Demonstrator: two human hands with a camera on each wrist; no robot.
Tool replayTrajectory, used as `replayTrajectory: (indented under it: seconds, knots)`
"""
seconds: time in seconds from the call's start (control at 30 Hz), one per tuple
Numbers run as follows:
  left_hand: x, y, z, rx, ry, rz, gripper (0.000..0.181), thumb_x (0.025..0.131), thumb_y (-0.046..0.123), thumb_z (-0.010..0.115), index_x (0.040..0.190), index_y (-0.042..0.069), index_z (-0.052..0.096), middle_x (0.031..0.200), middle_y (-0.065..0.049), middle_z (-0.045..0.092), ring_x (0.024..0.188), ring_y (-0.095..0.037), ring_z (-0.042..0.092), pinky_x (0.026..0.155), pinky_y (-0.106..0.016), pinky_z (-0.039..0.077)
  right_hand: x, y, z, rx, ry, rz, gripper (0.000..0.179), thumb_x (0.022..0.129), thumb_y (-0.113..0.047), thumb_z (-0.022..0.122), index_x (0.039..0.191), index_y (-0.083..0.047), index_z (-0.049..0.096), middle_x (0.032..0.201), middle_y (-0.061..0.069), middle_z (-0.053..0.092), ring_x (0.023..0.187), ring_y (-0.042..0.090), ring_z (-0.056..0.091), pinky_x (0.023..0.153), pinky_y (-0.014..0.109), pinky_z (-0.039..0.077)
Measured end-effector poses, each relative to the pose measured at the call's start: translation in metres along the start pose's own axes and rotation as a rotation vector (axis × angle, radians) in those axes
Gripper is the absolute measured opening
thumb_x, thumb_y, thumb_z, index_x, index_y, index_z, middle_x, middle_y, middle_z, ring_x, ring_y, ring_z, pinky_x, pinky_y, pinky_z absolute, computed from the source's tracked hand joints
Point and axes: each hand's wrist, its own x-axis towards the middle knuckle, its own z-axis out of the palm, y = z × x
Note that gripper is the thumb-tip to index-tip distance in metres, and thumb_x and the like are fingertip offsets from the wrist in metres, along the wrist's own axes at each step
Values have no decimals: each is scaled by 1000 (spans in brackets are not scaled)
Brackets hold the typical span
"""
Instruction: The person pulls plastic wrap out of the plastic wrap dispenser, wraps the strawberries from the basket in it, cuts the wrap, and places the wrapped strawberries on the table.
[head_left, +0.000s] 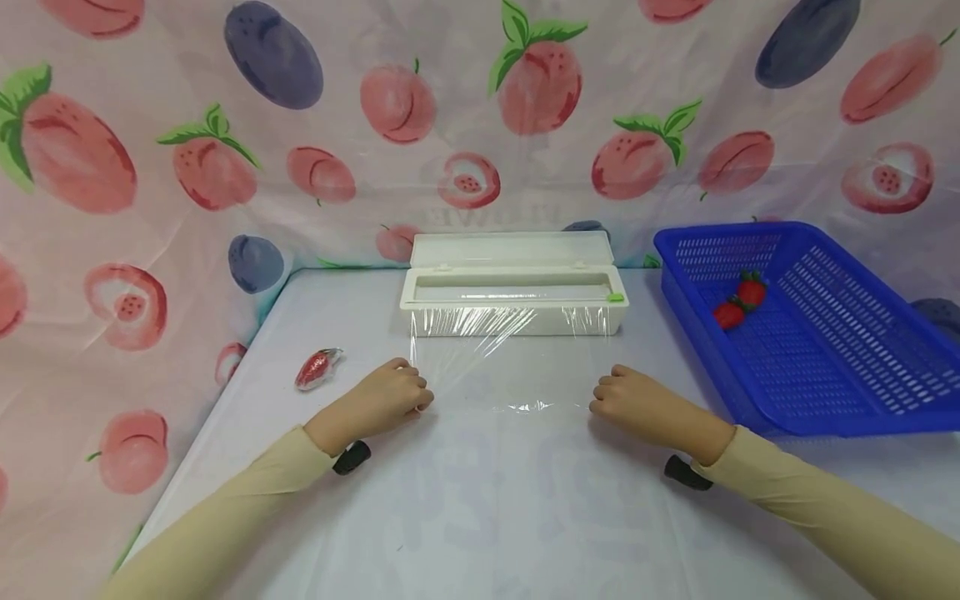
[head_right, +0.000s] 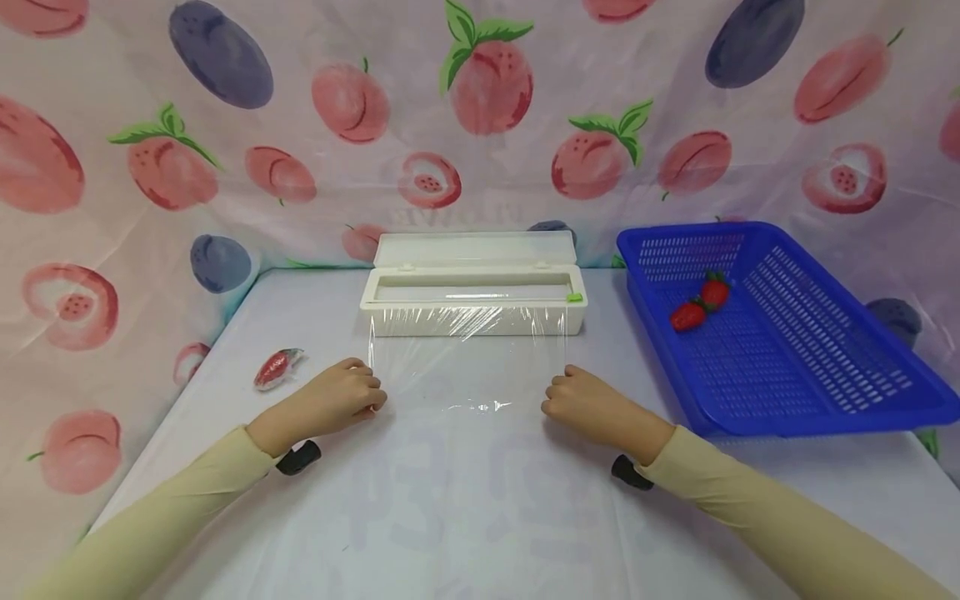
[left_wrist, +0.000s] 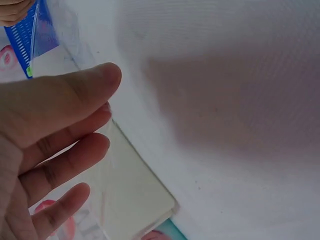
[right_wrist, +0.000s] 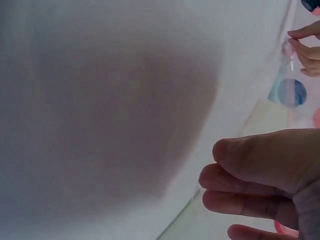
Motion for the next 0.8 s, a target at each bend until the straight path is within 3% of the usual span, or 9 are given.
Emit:
replayTrajectory:
  seconds: [0.43, 0.67, 0.8]
  knots:
    - [1, -6, 14, -111, -60, -54, 19, 77, 7, 71, 66, 17, 59, 60, 8, 53, 61, -10, 53, 76, -35, 48, 4, -1, 13, 35, -78, 34, 17, 69, -2, 73, 67, -15, 62, 63, -2, 59, 59, 13, 53, 57, 27, 36]
    - [4, -10, 12, -220, -75, -110, 15, 84, 11, 67, 70, 14, 61, 62, 5, 61, 58, -9, 55, 78, -38, 50, 5, 2, 12, 185, -101, 131, 11, 75, -9, 73, 74, -13, 63, 64, -1, 63, 57, 14, 56, 57, 30, 40]
    - [8, -11, 17, -226, -67, -146, 11, 84, 10, 65, 75, 13, 61, 63, 4, 61, 58, -9, 54, 78, -37, 50, 10, 6, 13, 197, -87, 151, 13, 73, -6, 73, 77, -14, 64, 66, -1, 65, 57, 14, 58, 55, 29, 40]
